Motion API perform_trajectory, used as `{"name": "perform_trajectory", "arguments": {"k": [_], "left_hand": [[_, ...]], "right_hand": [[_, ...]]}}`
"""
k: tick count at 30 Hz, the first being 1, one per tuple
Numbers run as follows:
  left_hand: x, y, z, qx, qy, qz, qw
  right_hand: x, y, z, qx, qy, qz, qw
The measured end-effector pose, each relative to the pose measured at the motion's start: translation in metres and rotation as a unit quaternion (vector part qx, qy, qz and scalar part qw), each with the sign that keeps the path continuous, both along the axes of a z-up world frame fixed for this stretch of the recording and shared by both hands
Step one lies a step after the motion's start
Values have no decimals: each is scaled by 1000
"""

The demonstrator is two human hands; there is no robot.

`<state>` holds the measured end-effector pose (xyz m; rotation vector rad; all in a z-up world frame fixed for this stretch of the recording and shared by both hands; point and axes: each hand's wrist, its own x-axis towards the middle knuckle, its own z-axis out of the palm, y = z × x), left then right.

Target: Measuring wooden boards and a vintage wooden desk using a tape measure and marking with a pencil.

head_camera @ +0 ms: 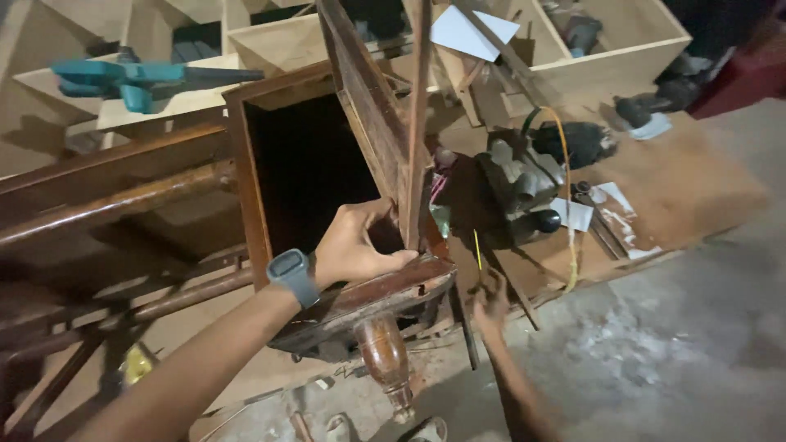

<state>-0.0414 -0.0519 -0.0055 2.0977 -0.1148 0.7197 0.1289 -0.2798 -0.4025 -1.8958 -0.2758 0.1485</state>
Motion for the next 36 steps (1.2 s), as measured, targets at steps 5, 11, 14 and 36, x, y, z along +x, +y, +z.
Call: {"name": "perform_trajectory", "arguments": {"k": [5,11,14,36], "left_hand": [[0,-3,12,18,-29,-21,999],[3,16,-5,57,24,-52,997],[4,14,-14,71,16,-29,997],[5,22,-1,-40,30,-125,991]], "right_hand": [[-69,-56,139,314,-5,-66,947],[-135,-76,244,215,-251,-296,896],[-174,-85,268,362,-269,-347,822],[-282,47,309,481,-268,-150,821]]}}
